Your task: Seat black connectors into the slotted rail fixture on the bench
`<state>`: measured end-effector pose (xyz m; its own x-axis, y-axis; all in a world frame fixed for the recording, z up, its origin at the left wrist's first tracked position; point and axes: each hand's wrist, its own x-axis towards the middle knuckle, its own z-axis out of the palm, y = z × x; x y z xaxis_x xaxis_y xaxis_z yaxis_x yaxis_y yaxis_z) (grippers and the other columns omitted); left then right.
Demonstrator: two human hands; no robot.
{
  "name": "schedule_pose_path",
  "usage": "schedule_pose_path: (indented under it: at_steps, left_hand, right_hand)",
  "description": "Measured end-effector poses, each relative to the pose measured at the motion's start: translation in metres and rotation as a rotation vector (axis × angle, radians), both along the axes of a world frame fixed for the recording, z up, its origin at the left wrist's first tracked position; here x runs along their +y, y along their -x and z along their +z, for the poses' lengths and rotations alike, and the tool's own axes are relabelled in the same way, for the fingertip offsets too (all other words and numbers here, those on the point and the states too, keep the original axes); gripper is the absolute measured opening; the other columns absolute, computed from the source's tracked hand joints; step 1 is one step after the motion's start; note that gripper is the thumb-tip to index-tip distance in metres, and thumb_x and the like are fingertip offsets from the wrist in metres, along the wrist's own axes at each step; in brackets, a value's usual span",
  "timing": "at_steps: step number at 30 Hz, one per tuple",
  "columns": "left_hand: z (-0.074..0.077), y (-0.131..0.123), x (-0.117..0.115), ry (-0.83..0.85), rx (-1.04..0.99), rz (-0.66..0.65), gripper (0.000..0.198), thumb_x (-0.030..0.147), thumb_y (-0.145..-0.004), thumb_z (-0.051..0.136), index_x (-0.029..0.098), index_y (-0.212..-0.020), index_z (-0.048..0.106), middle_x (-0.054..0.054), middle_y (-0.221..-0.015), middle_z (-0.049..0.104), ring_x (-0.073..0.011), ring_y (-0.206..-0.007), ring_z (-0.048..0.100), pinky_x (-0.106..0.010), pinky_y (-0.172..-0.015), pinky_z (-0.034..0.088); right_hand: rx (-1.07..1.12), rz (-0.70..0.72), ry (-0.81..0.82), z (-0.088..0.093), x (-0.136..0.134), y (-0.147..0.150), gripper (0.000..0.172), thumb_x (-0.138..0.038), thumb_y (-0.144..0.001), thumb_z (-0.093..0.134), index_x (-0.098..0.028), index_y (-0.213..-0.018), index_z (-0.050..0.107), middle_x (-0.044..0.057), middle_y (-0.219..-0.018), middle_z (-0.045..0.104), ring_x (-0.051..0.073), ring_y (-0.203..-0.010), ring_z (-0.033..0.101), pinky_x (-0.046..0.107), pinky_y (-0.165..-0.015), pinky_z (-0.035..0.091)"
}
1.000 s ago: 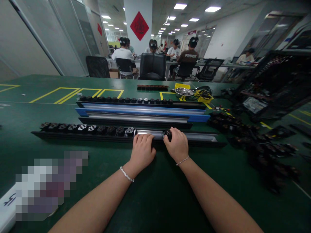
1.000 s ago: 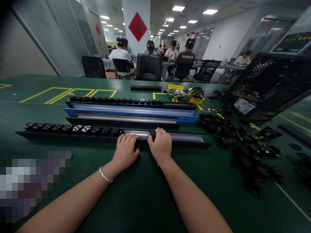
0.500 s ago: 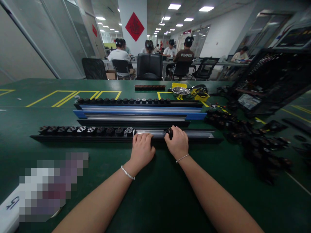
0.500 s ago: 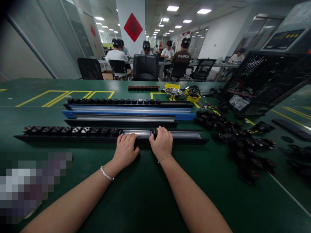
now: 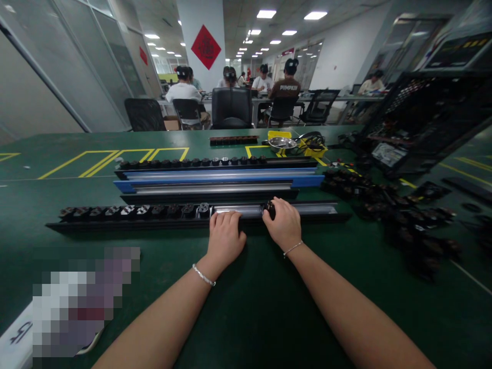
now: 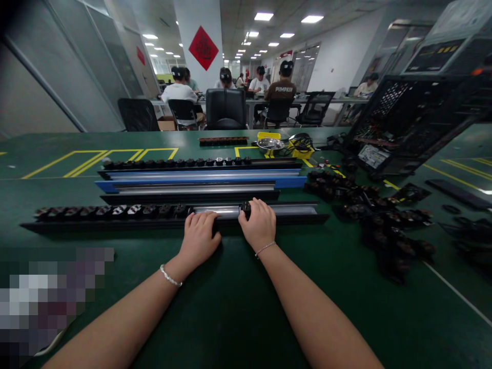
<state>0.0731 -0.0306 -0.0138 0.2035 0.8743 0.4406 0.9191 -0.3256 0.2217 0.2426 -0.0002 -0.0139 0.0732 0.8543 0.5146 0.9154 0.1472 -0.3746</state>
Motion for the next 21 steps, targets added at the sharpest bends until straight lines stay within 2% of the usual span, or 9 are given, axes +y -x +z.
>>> schedule_pose_path:
  at_steps: [21]
  left_hand:
    - [0.002,0.000,0.000,0.006,0.003,-0.003,0.041,0.021,-0.076,0.050,0.021,-0.117,0.054,-0.008,-0.118,0.062,-0.0258,-0.113,0.051,-0.047,-0.108,0.025]
  right_hand:
    - [-0.012,-0.044,-0.013,0.001,0.002,-0.015,0.038,-0.030,-0.080,0.046,-0.010,-0.108,0.062,0.016,-0.115,0.063,0.027,-0.113,0.052,0.041,-0.099,0.034]
